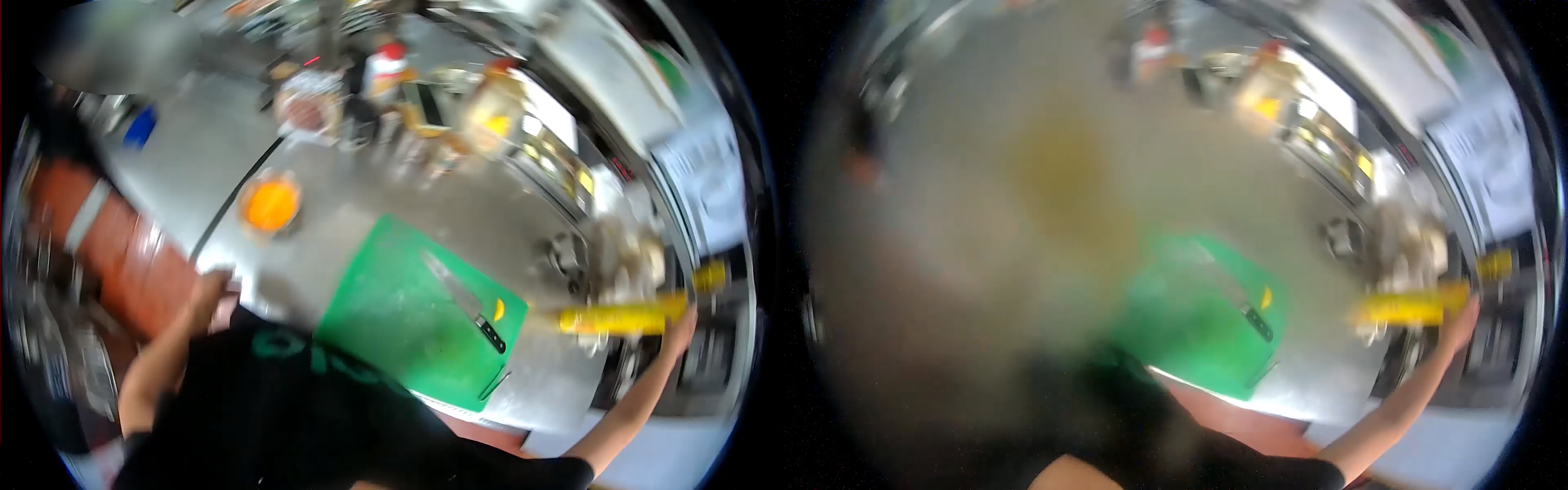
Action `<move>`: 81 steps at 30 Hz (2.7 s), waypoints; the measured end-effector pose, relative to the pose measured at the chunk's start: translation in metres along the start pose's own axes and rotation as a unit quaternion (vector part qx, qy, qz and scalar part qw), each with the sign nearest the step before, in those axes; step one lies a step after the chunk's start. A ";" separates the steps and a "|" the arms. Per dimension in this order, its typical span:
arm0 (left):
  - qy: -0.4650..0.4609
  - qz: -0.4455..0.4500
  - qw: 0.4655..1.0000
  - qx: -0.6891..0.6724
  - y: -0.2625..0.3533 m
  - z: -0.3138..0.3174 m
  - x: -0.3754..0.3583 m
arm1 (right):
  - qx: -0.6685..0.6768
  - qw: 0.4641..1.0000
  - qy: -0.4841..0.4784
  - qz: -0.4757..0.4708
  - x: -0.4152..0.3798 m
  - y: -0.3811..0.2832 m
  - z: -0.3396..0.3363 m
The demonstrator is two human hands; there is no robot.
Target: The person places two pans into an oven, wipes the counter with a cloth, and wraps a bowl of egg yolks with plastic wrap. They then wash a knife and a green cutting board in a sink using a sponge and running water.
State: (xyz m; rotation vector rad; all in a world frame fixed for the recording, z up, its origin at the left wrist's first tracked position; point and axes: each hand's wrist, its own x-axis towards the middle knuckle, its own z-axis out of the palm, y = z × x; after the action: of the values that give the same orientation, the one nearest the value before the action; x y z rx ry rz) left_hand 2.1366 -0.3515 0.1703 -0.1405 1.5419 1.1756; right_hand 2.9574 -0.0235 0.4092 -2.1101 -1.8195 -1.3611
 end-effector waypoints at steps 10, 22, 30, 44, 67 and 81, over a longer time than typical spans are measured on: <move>0.062 0.101 0.981 -0.154 -0.001 -0.041 0.129 | 0.104 0.964 -0.243 0.034 0.023 -0.015 -0.031; 0.017 0.151 0.980 -0.130 0.023 -0.002 0.196 | 0.130 0.923 -0.125 0.339 -0.050 0.071 -0.219; -0.092 0.123 0.986 -0.065 0.062 -0.051 0.201 | 0.407 0.859 -0.121 0.286 -0.080 -0.057 -0.381; -0.029 0.163 0.986 -0.007 0.135 -0.258 0.125 | 0.766 0.513 -0.321 0.218 -0.149 -0.703 -0.358; -0.060 0.447 0.791 0.414 0.322 -0.291 0.275 | 0.575 0.782 0.010 -0.240 -0.160 -0.934 -0.429; -0.136 0.593 0.663 0.436 0.391 -0.206 0.342 | 0.901 0.199 -0.269 0.275 -0.153 -0.942 -0.387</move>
State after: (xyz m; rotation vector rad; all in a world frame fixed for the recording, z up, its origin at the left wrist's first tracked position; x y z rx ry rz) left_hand 1.6237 -0.1412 0.0992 1.8584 1.7159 1.0890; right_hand 1.9786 -0.0595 0.0931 -0.9265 -0.7728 1.4730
